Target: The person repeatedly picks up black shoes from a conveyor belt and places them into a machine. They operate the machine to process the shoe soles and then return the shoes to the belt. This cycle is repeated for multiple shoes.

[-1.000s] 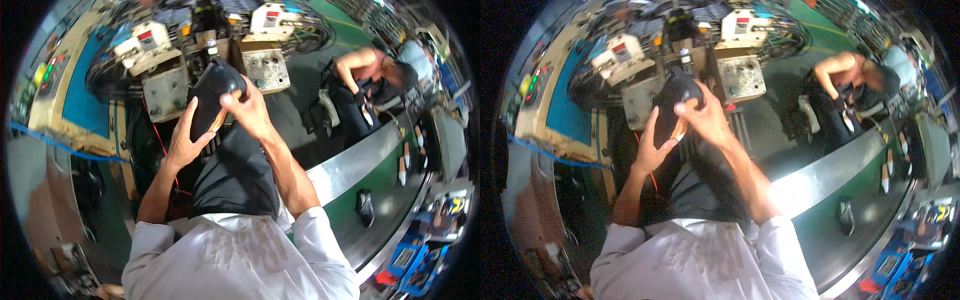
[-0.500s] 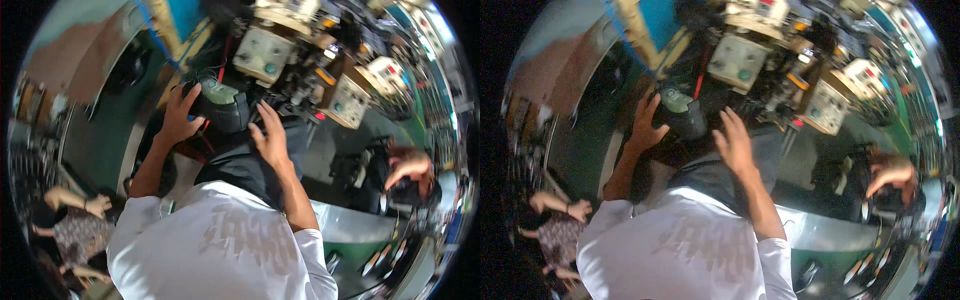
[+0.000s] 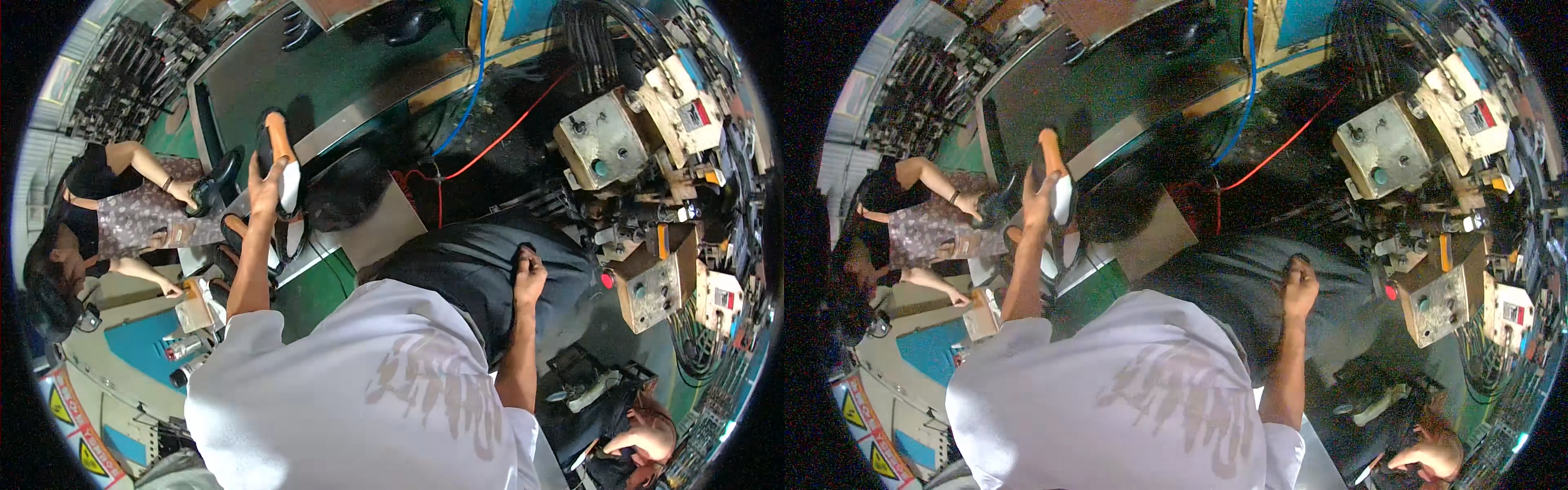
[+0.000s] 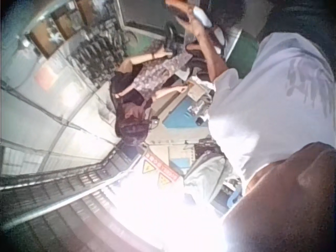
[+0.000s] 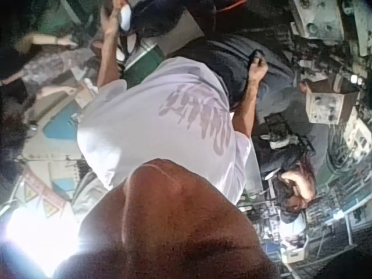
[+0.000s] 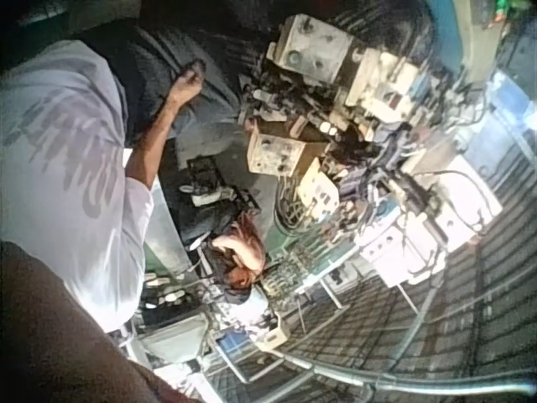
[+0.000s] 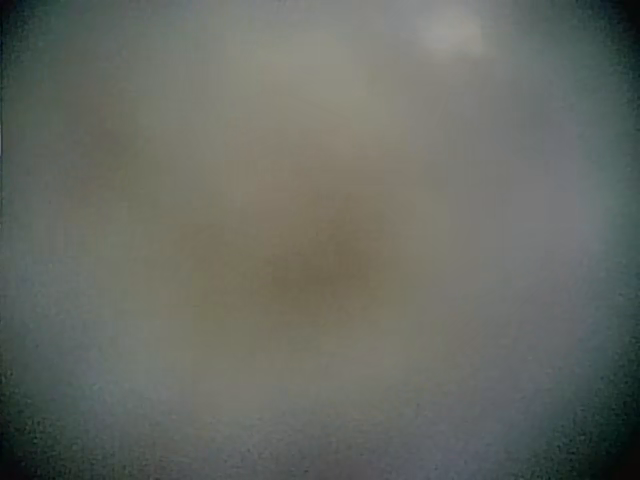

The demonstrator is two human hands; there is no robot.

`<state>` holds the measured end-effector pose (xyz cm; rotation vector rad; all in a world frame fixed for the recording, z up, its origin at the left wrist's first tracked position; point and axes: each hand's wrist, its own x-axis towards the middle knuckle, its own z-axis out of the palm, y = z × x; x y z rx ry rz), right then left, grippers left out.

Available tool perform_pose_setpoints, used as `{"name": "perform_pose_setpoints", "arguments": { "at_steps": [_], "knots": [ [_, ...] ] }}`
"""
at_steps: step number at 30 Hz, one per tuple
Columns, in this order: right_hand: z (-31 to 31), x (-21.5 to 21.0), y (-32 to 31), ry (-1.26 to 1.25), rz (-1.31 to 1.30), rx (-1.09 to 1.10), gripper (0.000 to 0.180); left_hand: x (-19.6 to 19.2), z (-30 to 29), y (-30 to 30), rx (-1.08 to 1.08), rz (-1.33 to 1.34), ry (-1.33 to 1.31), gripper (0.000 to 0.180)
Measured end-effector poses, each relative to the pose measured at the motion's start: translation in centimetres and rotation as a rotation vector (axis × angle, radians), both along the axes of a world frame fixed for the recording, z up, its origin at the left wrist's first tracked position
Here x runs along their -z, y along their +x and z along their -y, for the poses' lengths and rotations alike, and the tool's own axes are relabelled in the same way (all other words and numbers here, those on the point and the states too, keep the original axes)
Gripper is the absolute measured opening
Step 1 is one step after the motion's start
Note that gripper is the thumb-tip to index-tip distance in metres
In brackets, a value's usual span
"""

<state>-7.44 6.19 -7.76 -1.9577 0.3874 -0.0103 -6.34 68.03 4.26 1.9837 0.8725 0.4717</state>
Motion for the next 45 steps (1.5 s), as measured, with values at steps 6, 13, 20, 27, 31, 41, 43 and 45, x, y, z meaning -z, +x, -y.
{"name": "perform_pose_setpoints", "arguments": {
  "at_steps": [6,13,20,27,31,41,43,45],
  "knots": [
    [1.9,1.8,0.2,0.106,-0.062,0.019,0.025,6.5,-10.0,-9.3,-0.188,-0.282,0.011,0.105],
    [1.9,3.9,-0.3,0.205,0.007,0.076,0.023,7.5,-17.1,-8.5,0.088,-0.9,0.421,0.053],
    [1.0,2.0,-0.9,0.157,0.086,0.08,0.035,0.9,-9.8,10.1,0.618,-0.67,0.895,0.039],
    [1.8,-2.4,-1.9,0.425,0.294,0.407,0.024,-2.7,32.3,22.7,1.505,-0.141,0.613,0.047],
    [7.1,-6.9,-11.6,-0.17,0.211,0.647,0.026,-3.8,52.1,12.9,2.19,0.291,0.354,0.044],
    [-17.5,7.6,-55.3,-0.159,-1.095,1.932,0.038,4.8,61.1,-8.5,3.106,0.077,0.678,0.035],
    [-28.8,10.2,-56.4,-0.21,-1.358,1.772,0.033,6.5,61.0,-8.1,2.911,0.19,-0.141,0.034],
    [-38.9,12.8,-56.3,-0.705,-1.619,1.431,0.041,6.2,60.9,-7.1,2.832,0.117,-0.107,0.031]
  ]
}}
